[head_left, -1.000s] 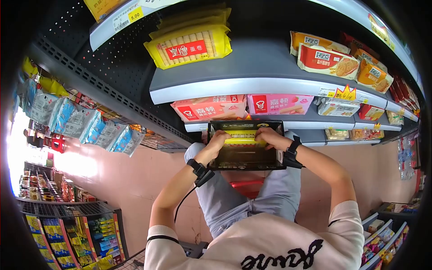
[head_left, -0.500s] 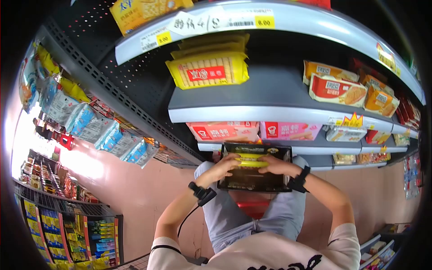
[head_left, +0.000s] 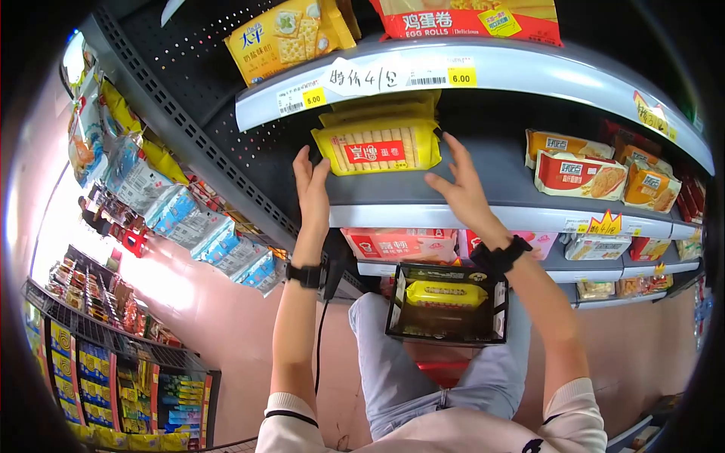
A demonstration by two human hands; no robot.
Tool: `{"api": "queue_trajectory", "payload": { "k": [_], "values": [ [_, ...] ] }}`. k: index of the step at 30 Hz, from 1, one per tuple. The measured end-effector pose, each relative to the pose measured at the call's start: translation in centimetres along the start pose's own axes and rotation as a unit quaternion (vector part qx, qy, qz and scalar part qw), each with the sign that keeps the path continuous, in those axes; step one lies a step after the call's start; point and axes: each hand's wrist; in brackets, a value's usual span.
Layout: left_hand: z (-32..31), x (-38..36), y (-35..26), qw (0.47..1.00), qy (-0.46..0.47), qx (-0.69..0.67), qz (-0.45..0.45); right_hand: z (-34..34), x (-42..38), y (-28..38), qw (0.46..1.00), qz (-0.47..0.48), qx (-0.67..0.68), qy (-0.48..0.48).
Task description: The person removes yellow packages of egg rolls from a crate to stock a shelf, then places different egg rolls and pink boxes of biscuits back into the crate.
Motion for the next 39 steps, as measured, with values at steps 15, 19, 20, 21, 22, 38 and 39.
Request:
{"api": "queue_trajectory", "payload": {
  "k": [15, 19, 20, 21, 22, 38, 39],
  "values": [
    [-1.4, 3.3, 5.3, 0.983, 0.035, 0.181, 0.004, -2.0, 1.8, -0.7, 0.994, -0.065, -0.088, 0.030],
    [-1.7, 2.7, 4.7, 0.980, 0.038, 0.194, -0.010, -2.0, 1.6, -0.7, 0.993, -0.057, -0.100, 0.038],
    [-1.7, 2.5, 4.7, 0.979, 0.034, 0.200, -0.017, -2.0, 1.6, -0.8, 0.993, -0.051, -0.103, 0.039],
    [-1.7, 2.5, 4.6, 0.979, 0.033, 0.199, -0.014, -1.9, 1.6, -0.8, 0.993, -0.045, -0.106, 0.040],
    [-1.6, 2.5, 4.5, 0.979, 0.037, 0.199, -0.014, -1.9, 1.6, -0.8, 0.992, -0.047, -0.106, 0.042],
    [-1.7, 2.9, 5.1, 0.974, 0.022, 0.223, -0.029, -2.0, 1.6, -1.3, 0.988, -0.030, -0.146, 0.029],
    [-1.6, 3.0, 5.1, 0.974, 0.025, 0.223, -0.030, -2.0, 1.5, -1.1, 0.988, -0.030, -0.148, 0.027]
  ]
}}
Point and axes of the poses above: each hand's wrist, its own x-axis towards the middle knuckle, its own z-axis out of the back of the hand, y = z × x, and after that the axes turned 2 degrees about -x, right-handed
